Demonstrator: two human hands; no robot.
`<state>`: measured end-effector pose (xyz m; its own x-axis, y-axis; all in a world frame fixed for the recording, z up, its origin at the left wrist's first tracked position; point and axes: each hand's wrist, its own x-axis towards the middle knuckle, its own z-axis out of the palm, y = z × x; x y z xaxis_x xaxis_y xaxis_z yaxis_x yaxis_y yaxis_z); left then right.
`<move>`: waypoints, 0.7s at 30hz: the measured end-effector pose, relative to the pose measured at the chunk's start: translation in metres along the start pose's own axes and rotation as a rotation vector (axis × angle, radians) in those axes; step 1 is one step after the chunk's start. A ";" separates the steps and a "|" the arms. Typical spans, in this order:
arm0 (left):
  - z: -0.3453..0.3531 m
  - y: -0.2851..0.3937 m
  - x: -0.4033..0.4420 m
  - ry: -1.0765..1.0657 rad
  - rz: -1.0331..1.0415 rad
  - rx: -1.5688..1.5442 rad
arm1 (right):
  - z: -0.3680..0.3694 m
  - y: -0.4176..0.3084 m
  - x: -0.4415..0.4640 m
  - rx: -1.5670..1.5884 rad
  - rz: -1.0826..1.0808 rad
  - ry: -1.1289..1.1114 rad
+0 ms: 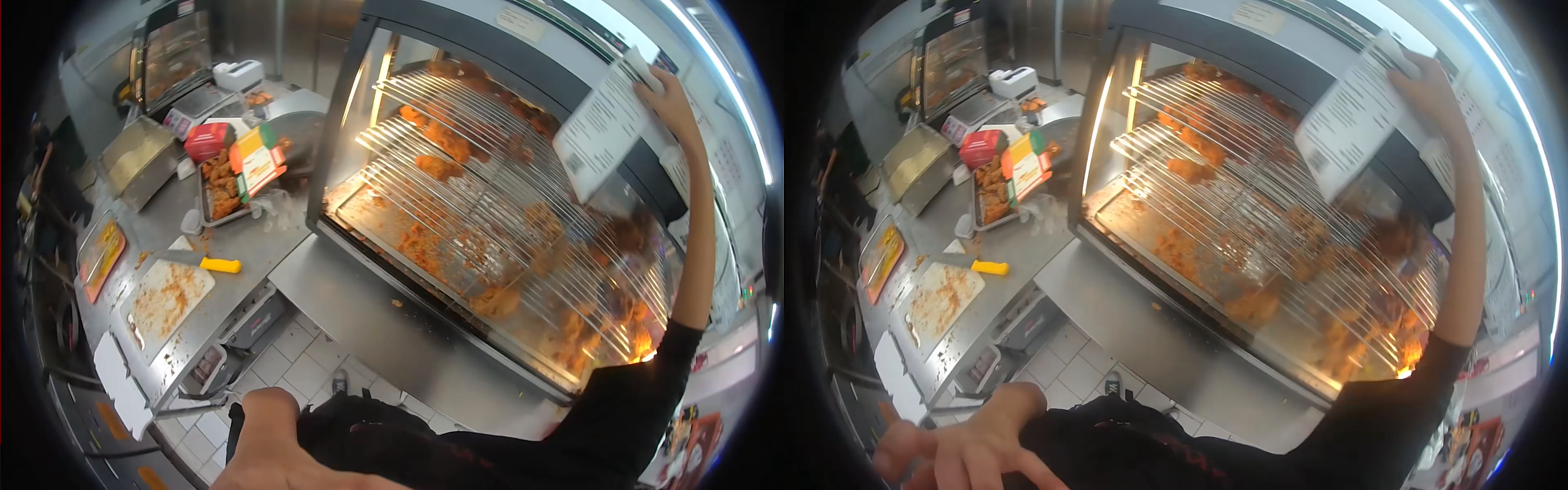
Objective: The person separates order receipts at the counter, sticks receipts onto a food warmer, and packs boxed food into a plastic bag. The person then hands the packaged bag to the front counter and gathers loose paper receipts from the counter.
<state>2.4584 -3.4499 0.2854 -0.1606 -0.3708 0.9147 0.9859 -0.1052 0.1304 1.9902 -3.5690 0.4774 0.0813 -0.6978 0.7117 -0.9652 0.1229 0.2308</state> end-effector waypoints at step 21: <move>-0.020 0.030 -0.030 0.440 -0.093 0.253 | -0.010 0.087 -0.022 -0.270 -0.056 -0.091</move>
<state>2.4917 -3.4603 0.2543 -0.1993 -0.7292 0.6546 0.9386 0.0499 0.3414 1.9066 -3.5353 0.4887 0.0986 -0.7678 0.6330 -0.8576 0.2571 0.4454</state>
